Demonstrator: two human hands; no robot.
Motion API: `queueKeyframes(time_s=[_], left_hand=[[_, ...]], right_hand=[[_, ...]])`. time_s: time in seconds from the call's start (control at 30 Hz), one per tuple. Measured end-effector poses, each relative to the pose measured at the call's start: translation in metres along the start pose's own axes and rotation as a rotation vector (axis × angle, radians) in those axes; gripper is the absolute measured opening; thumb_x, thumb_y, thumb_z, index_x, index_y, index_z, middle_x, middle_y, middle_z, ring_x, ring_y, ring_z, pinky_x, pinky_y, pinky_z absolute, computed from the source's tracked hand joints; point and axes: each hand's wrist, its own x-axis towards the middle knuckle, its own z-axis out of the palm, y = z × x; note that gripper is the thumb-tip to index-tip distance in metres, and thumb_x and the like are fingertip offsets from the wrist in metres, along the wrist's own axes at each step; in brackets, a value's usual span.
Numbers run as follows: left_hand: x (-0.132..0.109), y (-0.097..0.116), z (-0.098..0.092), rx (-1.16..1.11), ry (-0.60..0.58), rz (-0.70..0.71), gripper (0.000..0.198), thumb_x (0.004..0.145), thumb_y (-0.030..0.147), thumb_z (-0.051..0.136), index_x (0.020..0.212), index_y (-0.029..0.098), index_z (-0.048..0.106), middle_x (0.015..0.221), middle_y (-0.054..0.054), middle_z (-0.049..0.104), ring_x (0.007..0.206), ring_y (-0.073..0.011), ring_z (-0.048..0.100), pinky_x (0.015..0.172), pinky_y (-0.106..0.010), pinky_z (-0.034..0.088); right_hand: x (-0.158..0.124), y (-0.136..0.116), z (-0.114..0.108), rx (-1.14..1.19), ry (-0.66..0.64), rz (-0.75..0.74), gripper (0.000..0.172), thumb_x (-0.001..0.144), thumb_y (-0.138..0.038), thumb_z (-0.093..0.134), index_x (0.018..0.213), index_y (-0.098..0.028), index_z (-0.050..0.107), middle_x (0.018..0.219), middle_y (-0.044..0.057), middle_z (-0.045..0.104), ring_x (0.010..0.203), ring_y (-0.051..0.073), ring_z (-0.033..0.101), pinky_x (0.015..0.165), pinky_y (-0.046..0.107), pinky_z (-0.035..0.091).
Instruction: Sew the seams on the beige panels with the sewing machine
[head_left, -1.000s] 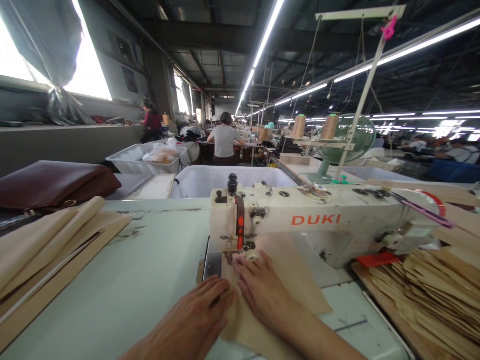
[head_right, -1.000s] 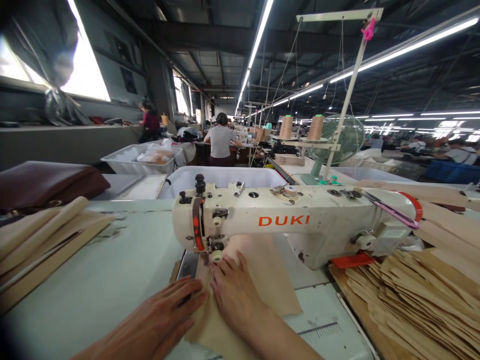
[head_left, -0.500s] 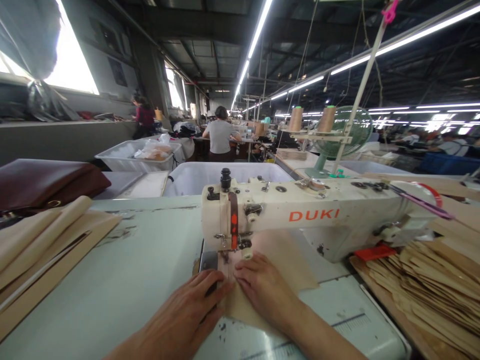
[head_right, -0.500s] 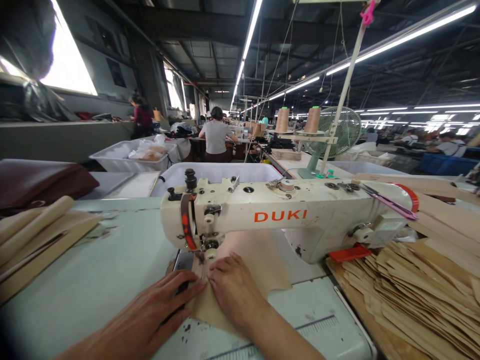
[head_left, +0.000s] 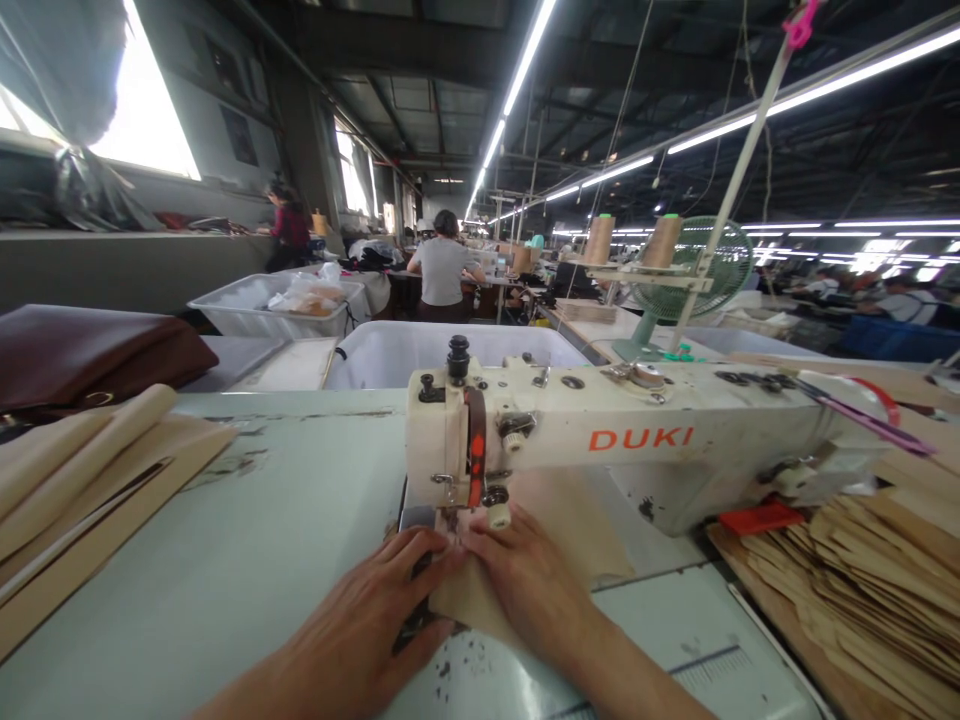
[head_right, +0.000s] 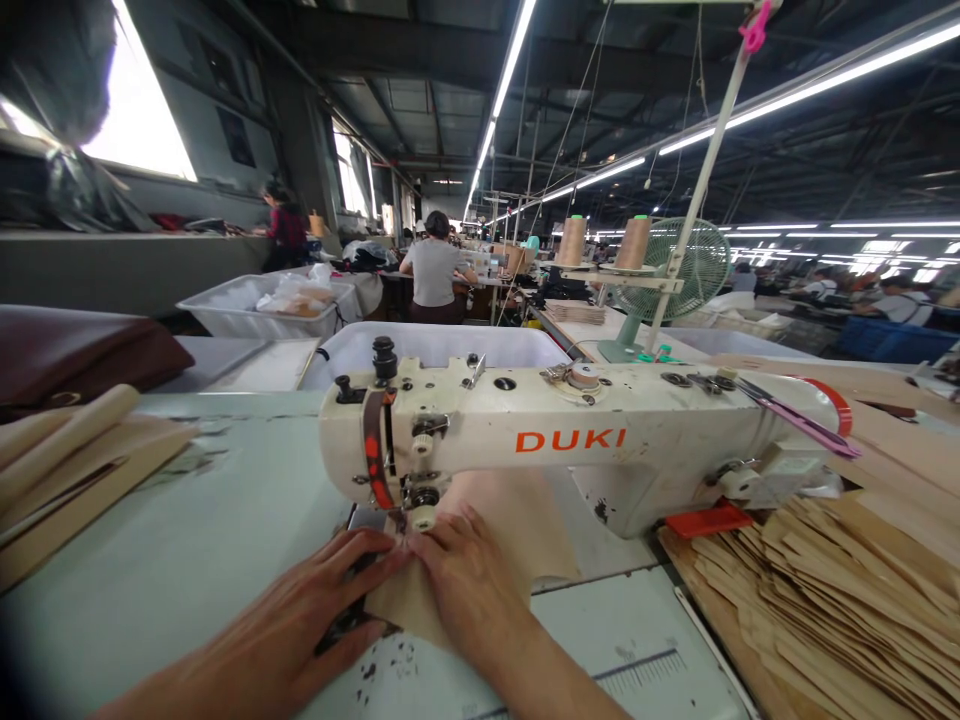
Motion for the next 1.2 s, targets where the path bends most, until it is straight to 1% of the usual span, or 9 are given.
queueKeyframes(time_s=[0.13, 0.27, 0.43, 0.57, 0.67, 0.77, 0.9, 1.07, 1.2], left_hand=[[0.002, 0.001, -0.004, 0.055, -0.036, 0.0, 0.058, 0.091, 0.025, 0.058, 0.145, 0.031, 0.04, 0.133, -0.006, 0.052, 0.125, -0.0274, 0.05, 0.105, -0.043, 0.048], [0.002, 0.0, -0.004, 0.106, -0.074, -0.002, 0.056, 0.092, 0.03, 0.057, 0.146, 0.03, 0.04, 0.136, -0.005, 0.052, 0.127, -0.0274, 0.049, 0.108, -0.046, 0.045], [0.002, -0.004, 0.003, 0.169, -0.041, 0.009, 0.056, 0.092, 0.034, 0.057, 0.146, 0.03, 0.04, 0.136, -0.004, 0.055, 0.127, -0.0269, 0.05, 0.109, -0.047, 0.044], [0.003, -0.005, 0.006, 0.189, -0.022, 0.016, 0.055, 0.092, 0.036, 0.058, 0.144, 0.03, 0.042, 0.136, -0.003, 0.055, 0.127, -0.0265, 0.05, 0.112, -0.048, 0.04], [0.004, -0.007, 0.007, 0.191, -0.022, 0.02, 0.054, 0.092, 0.038, 0.058, 0.144, 0.03, 0.043, 0.137, -0.003, 0.054, 0.128, -0.0263, 0.048, 0.113, -0.048, 0.038], [0.003, -0.01, 0.01, 0.2, -0.02, 0.016, 0.053, 0.093, 0.04, 0.056, 0.143, 0.028, 0.045, 0.139, -0.004, 0.053, 0.13, -0.0272, 0.046, 0.114, -0.048, 0.037], [0.003, -0.012, 0.013, 0.204, -0.036, 0.014, 0.054, 0.094, 0.041, 0.054, 0.145, 0.027, 0.043, 0.141, -0.005, 0.051, 0.131, -0.0272, 0.043, 0.114, -0.047, 0.036], [0.004, -0.013, 0.015, 0.194, -0.061, 0.002, 0.055, 0.095, 0.041, 0.053, 0.147, 0.026, 0.041, 0.141, -0.005, 0.049, 0.132, -0.0272, 0.041, 0.114, -0.047, 0.035], [0.004, -0.017, 0.013, 0.15, -0.071, 0.013, 0.052, 0.098, 0.044, 0.049, 0.147, 0.029, 0.04, 0.141, -0.005, 0.048, 0.132, -0.0267, 0.041, 0.113, -0.047, 0.036]], right_hand=[[0.002, 0.002, 0.003, 0.005, 0.002, 0.018, 0.028, 0.096, -0.016, 0.056, 0.12, -0.027, 0.065, 0.116, 0.004, 0.069, 0.119, 0.022, 0.058, 0.116, 0.046, 0.028], [0.006, 0.004, 0.004, 0.007, -0.013, 0.029, 0.028, 0.096, -0.018, 0.057, 0.121, -0.028, 0.065, 0.116, 0.004, 0.069, 0.119, 0.022, 0.057, 0.115, 0.046, 0.03], [0.007, 0.006, 0.003, 0.01, -0.012, 0.051, 0.031, 0.096, -0.017, 0.056, 0.122, -0.031, 0.066, 0.113, 0.002, 0.07, 0.112, 0.021, 0.06, 0.116, 0.046, 0.028], [0.007, 0.008, 0.0, 0.054, 0.002, 0.068, 0.032, 0.099, -0.021, 0.05, 0.123, -0.034, 0.066, 0.118, 0.002, 0.067, 0.111, 0.02, 0.059, 0.111, 0.041, 0.036], [0.007, 0.009, -0.003, 0.087, -0.003, 0.059, 0.033, 0.1, -0.024, 0.048, 0.127, -0.036, 0.063, 0.122, 0.001, 0.065, 0.113, 0.019, 0.058, 0.11, 0.039, 0.036], [0.008, 0.01, -0.005, 0.091, -0.011, 0.054, 0.033, 0.102, -0.026, 0.045, 0.127, -0.034, 0.064, 0.118, 0.001, 0.067, 0.112, 0.018, 0.058, 0.11, 0.038, 0.035], [0.01, 0.01, -0.005, 0.072, 0.005, 0.036, 0.032, 0.102, -0.026, 0.044, 0.125, -0.033, 0.066, 0.115, 0.002, 0.068, 0.109, 0.018, 0.059, 0.104, 0.035, 0.039], [0.008, 0.007, -0.006, 0.057, 0.027, 0.023, 0.031, 0.102, -0.025, 0.044, 0.123, -0.03, 0.066, 0.118, 0.002, 0.067, 0.11, 0.018, 0.057, 0.104, 0.035, 0.038], [0.015, 0.019, -0.016, -0.053, -0.078, 0.039, 0.029, 0.101, -0.024, 0.045, 0.122, -0.023, 0.065, 0.12, 0.005, 0.066, 0.112, 0.018, 0.058, 0.1, 0.032, 0.041]])
